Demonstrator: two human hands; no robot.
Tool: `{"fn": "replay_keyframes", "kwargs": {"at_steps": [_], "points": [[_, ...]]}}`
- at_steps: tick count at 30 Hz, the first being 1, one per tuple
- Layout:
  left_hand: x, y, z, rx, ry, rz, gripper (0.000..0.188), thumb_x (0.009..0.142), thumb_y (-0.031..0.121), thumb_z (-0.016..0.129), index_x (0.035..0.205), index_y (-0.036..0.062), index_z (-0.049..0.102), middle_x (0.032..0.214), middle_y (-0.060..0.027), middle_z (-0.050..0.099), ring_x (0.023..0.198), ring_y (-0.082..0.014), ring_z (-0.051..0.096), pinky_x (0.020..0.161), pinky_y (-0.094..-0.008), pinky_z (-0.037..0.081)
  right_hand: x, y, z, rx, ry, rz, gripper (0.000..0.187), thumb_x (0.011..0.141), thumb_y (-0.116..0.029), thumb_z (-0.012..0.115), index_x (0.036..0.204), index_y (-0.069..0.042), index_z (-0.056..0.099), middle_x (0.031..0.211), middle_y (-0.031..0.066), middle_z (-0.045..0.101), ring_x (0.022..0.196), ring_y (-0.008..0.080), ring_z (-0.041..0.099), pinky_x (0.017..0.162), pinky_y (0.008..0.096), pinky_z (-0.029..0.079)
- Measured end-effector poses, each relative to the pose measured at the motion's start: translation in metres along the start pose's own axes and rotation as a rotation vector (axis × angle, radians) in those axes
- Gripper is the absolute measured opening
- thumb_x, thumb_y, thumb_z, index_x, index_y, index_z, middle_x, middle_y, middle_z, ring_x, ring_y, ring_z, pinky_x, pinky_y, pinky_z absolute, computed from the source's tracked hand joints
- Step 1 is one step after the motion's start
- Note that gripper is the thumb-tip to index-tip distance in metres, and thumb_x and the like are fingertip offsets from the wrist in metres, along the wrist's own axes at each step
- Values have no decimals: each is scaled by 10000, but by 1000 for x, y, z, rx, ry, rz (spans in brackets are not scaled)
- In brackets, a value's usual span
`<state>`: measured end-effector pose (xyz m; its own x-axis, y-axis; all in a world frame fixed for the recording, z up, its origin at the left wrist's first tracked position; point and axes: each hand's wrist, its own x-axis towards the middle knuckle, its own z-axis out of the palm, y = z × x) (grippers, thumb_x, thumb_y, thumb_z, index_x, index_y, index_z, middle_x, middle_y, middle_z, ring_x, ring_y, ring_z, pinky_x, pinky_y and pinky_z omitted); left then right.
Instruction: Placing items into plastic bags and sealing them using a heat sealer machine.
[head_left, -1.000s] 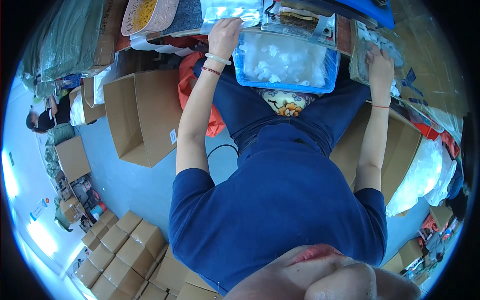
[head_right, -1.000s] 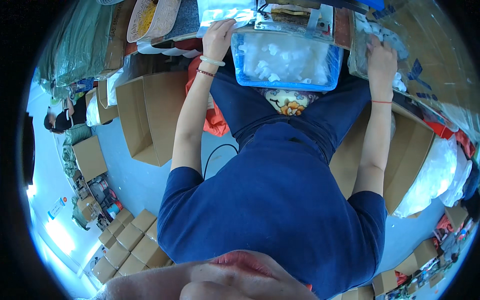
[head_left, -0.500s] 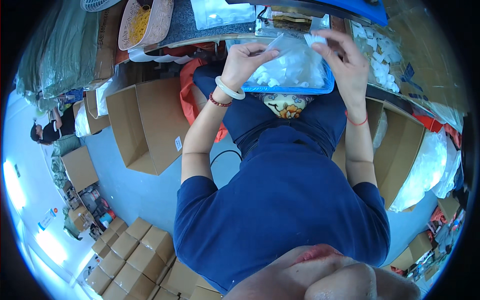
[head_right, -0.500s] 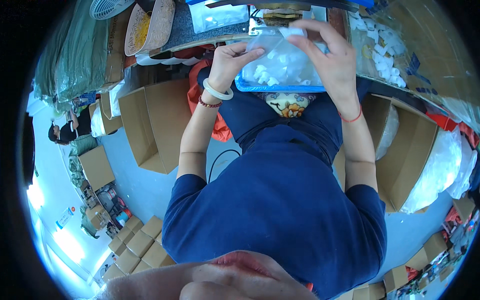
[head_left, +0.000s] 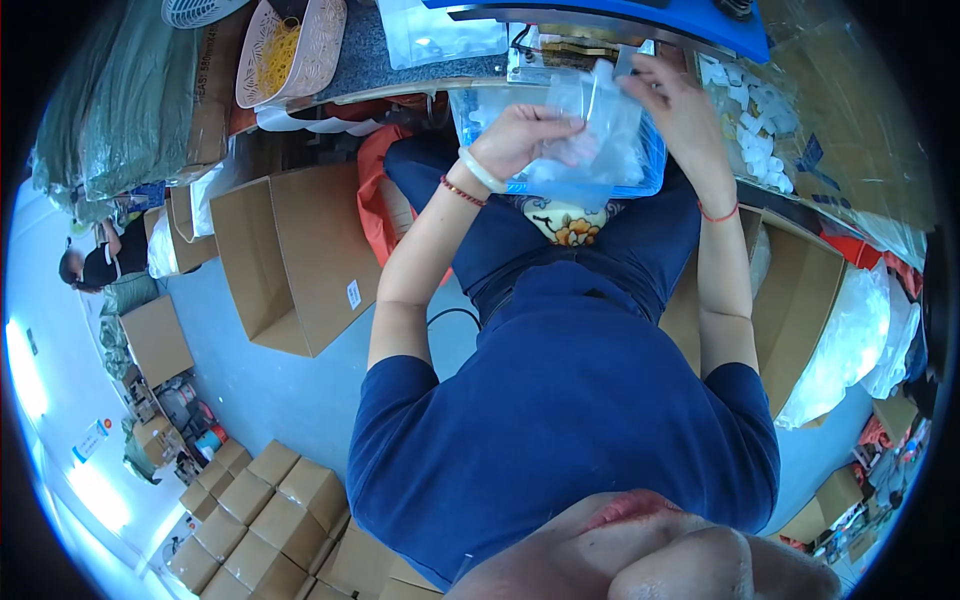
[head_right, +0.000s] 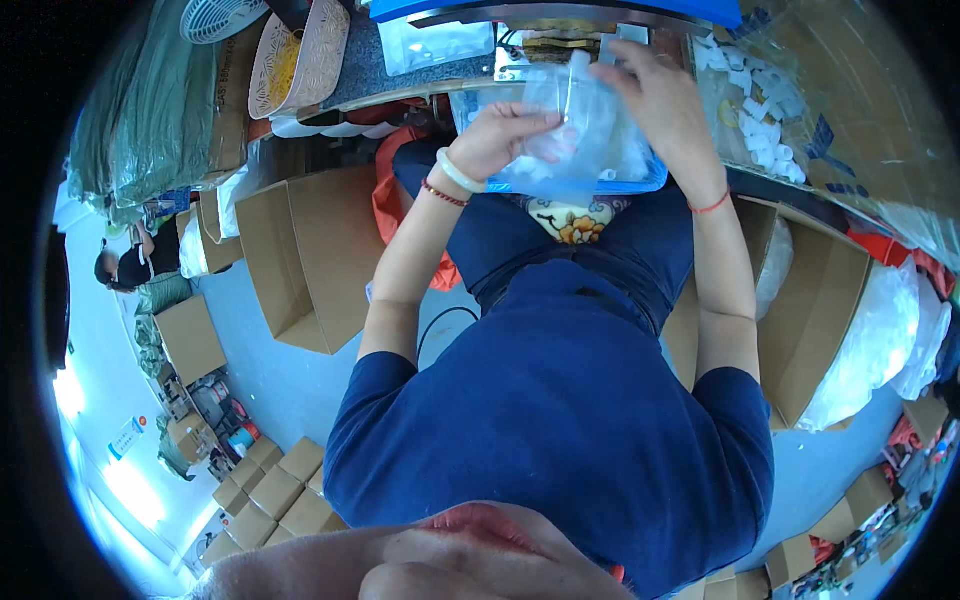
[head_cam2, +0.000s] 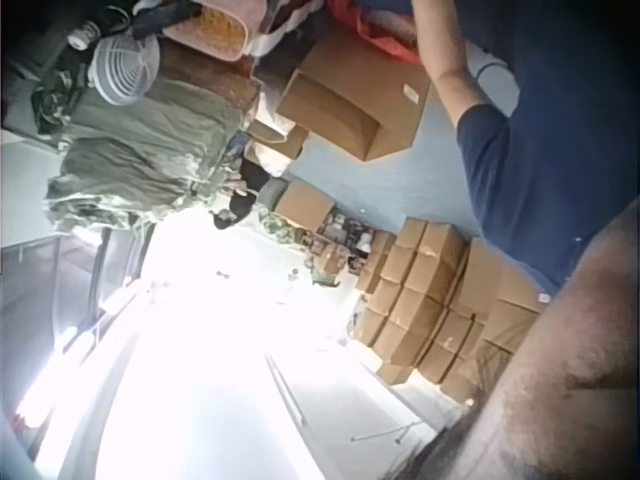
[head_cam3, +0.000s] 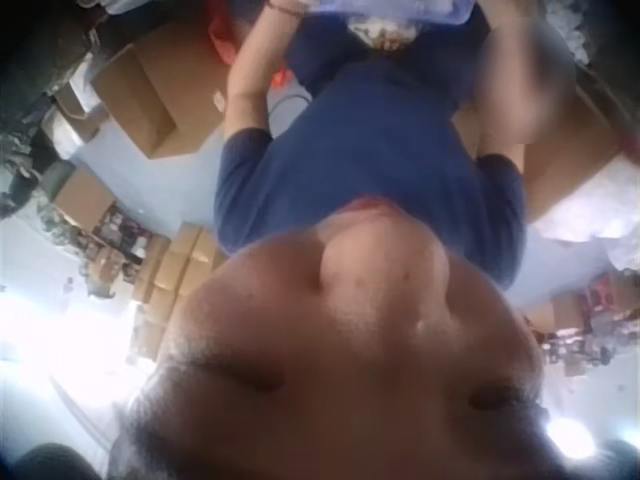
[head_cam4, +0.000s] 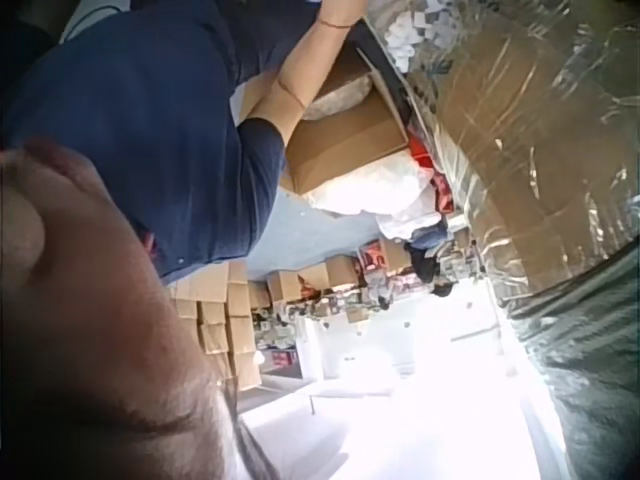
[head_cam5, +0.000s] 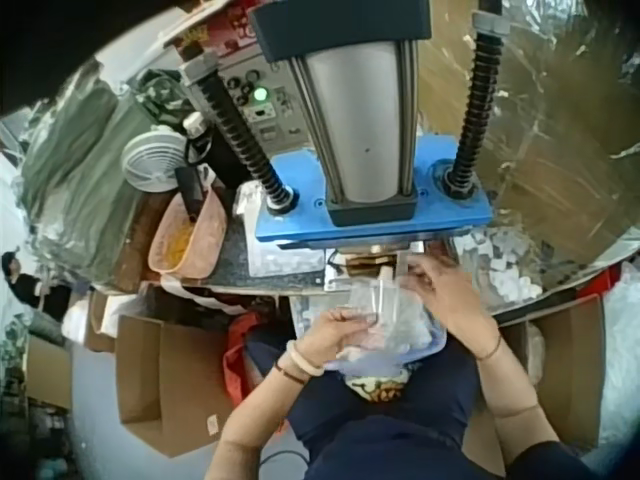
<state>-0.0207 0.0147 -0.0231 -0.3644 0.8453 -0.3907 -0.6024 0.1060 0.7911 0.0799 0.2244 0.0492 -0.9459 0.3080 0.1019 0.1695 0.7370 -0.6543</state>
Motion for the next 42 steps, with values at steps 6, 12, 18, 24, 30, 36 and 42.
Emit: {"fn": "replay_keyframes", "kwargs": {"at_steps": [6, 12, 18, 24, 30, 36, 42], "points": [[37, 1, -6, -210, 83, 130, 272, 969, 117, 571, 1181, -49, 610, 1120, -153, 681, 1003, -277, 690, 837, -376, 600, -5, 77, -11, -513, 440, 15, 248, 962, -201, 545, 1161, -79, 626, 1099, 136, 660, 966, 367, 630, 820, 433, 513], [21, 10, -22, 286, 193, 102, 271, 896, 199, 706, 1091, 11, 705, 1015, -104, 719, 869, -197, 710, 754, -287, 569, 5, 130, -4, -573, 297, 100, 256, 941, -162, 551, 1191, -121, 593, 1095, 148, 638, 968, 373, 619, 786, 453, 520], [19, 36, -93, 1295, 811, 524, 446, 861, 290, 715, 1193, 5, 628, 1137, -151, 667, 1028, -241, 649, 861, -403, 496, 2, 136, 0, -595, 310, 0, 302, 908, -91, 576, 1206, -141, 592, 1073, 181, 629, 965, 371, 617, 775, 449, 514], [-5, -11, -107, 1734, 837, 871, 219, 877, 147, 650, 1087, 93, 684, 1142, -61, 693, 1117, -213, 635, 984, -389, 429, -16, 142, -14, -340, 378, 21, 464, 901, 9, 521, 1292, -227, 602, 1087, 171, 584, 1036, 320, 585, 883, 390, 481], [-33, 9, -72, 1184, 882, 686, 188, 822, 150, 748, 957, 19, 750, 881, -77, 742, 791, -175, 705, 706, -255, 519, -39, 72, -24, 208, 380, 149, 320, 961, -57, 535, 1257, -135, 629, 1182, 146, 603, 1147, 253, 556, 964, 341, 452], [-47, 20, -22, 632, 521, 517, 199, 829, 143, 764, 971, 5, 748, 837, -29, 733, 761, -52, 622, 698, -196, 484, -43, -4, 15, 341, 104, -135, 231, 935, -95, 632, 1160, -60, 672, 1160, 85, 660, 997, 178, 641, 882, 267, 495], [-45, 31, 5, 578, 379, 373, 191, 850, 132, 750, 986, 0, 744, 869, -29, 727, 765, -47, 609, 715, -207, 496, -18, -34, -5, 408, 118, -327, 241, 863, -83, 711, 1098, -35, 687, 1100, 81, 699, 1034, 186, 646, 888, 289, 498]]}}
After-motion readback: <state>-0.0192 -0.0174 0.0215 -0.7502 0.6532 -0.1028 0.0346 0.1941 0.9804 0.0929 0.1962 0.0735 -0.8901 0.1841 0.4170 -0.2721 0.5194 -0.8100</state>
